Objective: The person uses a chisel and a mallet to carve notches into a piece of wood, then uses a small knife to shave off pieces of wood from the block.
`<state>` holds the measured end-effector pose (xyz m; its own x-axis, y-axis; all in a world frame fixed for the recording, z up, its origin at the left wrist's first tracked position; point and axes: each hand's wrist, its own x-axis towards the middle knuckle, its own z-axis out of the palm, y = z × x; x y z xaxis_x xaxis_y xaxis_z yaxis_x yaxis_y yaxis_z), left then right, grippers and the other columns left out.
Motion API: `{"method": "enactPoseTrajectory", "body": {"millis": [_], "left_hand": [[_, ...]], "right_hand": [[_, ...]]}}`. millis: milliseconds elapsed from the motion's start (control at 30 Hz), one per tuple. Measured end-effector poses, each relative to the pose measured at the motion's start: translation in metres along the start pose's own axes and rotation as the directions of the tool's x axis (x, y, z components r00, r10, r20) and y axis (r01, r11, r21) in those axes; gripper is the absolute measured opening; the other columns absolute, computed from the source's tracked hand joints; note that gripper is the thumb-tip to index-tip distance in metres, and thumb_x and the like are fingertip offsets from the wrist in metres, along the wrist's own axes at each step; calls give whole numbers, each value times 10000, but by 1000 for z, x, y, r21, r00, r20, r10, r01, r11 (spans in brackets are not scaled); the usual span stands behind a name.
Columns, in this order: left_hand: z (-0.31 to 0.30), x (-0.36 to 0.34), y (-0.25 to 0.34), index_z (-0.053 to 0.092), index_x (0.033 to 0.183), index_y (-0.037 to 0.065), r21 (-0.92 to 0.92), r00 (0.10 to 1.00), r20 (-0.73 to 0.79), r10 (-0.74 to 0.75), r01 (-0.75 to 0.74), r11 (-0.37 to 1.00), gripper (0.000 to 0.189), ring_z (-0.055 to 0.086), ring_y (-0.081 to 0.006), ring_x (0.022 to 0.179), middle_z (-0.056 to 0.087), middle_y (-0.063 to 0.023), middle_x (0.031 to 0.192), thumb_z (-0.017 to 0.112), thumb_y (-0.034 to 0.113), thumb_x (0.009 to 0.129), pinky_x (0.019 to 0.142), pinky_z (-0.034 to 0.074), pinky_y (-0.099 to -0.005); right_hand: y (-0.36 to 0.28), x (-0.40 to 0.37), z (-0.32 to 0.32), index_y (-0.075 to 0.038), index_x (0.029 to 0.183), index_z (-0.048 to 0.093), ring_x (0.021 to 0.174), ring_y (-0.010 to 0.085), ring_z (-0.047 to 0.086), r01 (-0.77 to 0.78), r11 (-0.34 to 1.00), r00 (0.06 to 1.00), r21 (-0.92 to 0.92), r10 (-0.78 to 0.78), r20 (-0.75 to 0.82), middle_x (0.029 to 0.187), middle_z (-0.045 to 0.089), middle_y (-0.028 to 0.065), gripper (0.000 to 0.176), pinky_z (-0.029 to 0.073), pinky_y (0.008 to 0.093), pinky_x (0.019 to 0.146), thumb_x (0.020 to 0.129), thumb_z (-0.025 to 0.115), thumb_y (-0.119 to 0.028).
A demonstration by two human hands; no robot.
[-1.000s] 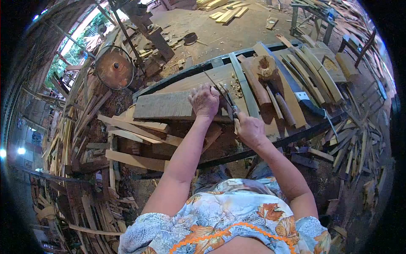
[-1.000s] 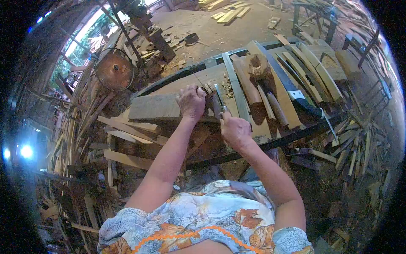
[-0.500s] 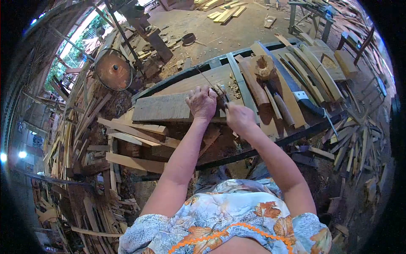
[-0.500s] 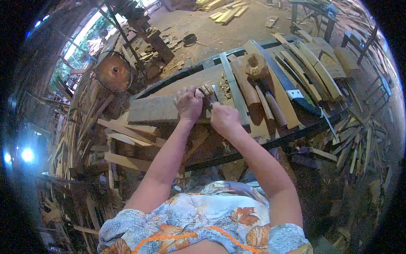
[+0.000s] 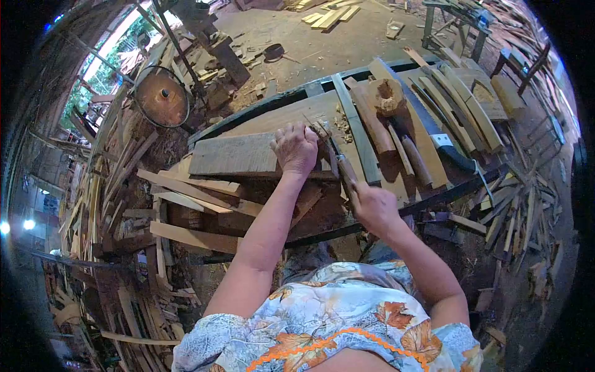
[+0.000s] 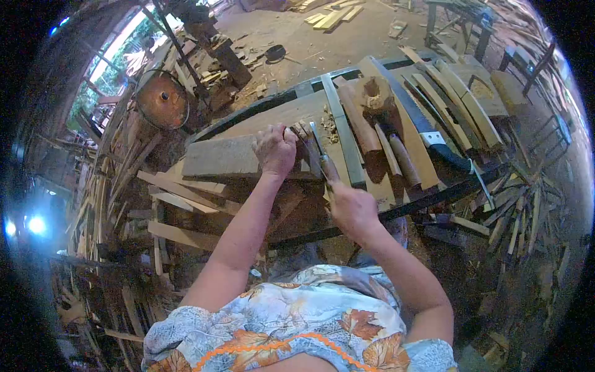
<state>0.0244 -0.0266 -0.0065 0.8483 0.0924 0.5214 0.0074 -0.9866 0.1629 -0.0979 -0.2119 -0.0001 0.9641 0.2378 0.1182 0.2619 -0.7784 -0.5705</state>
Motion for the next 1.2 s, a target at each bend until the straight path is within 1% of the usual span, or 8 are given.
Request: {"method": "enactPoseTrajectory", "body": {"millis": [167,233,467,533,733,933,1000,1200], "left_hand": [[4,-3,-8,602,874,110,-5,999,-32,4,-4,1000,212,530,-308,934,600,-85,928,484,283,839,815,382,-471],[4,-3,-13,599,880,110,-144,1000,-6,-30,29,989,209,528,-304,939,598,-84,928,489,285,847,826,376,-461],[8,-3,-11,583,898,112,-128,995,-10,-104,102,986,185,520,-300,955,588,-92,934,497,265,839,829,373,-463],[8,-2,-13,572,890,109,-95,997,-21,-70,68,993,184,518,-301,950,578,-97,937,484,261,837,828,373,-471],[7,-1,-9,567,889,93,-72,995,-15,-98,97,993,209,518,-308,943,570,-107,935,464,266,828,824,373,-482],[9,-1,-11,570,906,82,-67,997,-18,-73,72,995,226,522,-314,947,577,-112,950,464,267,829,815,373,-478],[8,-2,-11,573,905,82,-90,999,-8,-51,50,995,222,526,-313,942,579,-114,948,467,261,828,820,372,-476],[9,-2,-15,577,920,86,-45,998,9,-56,56,997,205,527,-300,954,582,-109,954,479,243,829,833,369,-466]], "right_hand": [[-12,88,26,-49,907,570,747,342,657,15,998,1000,-61,-15,-8,769,656,165,138,527,425,657,824,498,-134],[-15,98,29,-59,892,575,784,336,660,6,996,1000,-90,-7,-13,805,663,163,124,528,424,668,823,500,-131],[-4,76,37,-65,883,580,780,329,660,40,997,991,-60,-47,-128,795,664,157,114,525,419,645,822,521,-142],[-2,45,19,-57,900,569,724,337,652,53,996,998,-68,-55,-25,737,652,159,125,515,434,621,825,531,-150],[3,-33,-16,-55,936,560,654,359,627,-23,999,999,-24,23,33,674,618,182,170,489,460,590,858,530,-203],[0,-25,-24,-62,943,565,669,375,622,-14,1000,1000,-13,15,23,682,613,197,185,483,477,601,864,537,-226],[5,-7,-6,-64,896,554,663,408,598,42,997,990,65,-32,-138,665,594,210,183,458,497,595,873,529,-244],[-17,35,4,-68,913,561,681,397,618,57,993,979,103,-35,-199,677,607,209,171,478,483,610,877,521,-231]]}}
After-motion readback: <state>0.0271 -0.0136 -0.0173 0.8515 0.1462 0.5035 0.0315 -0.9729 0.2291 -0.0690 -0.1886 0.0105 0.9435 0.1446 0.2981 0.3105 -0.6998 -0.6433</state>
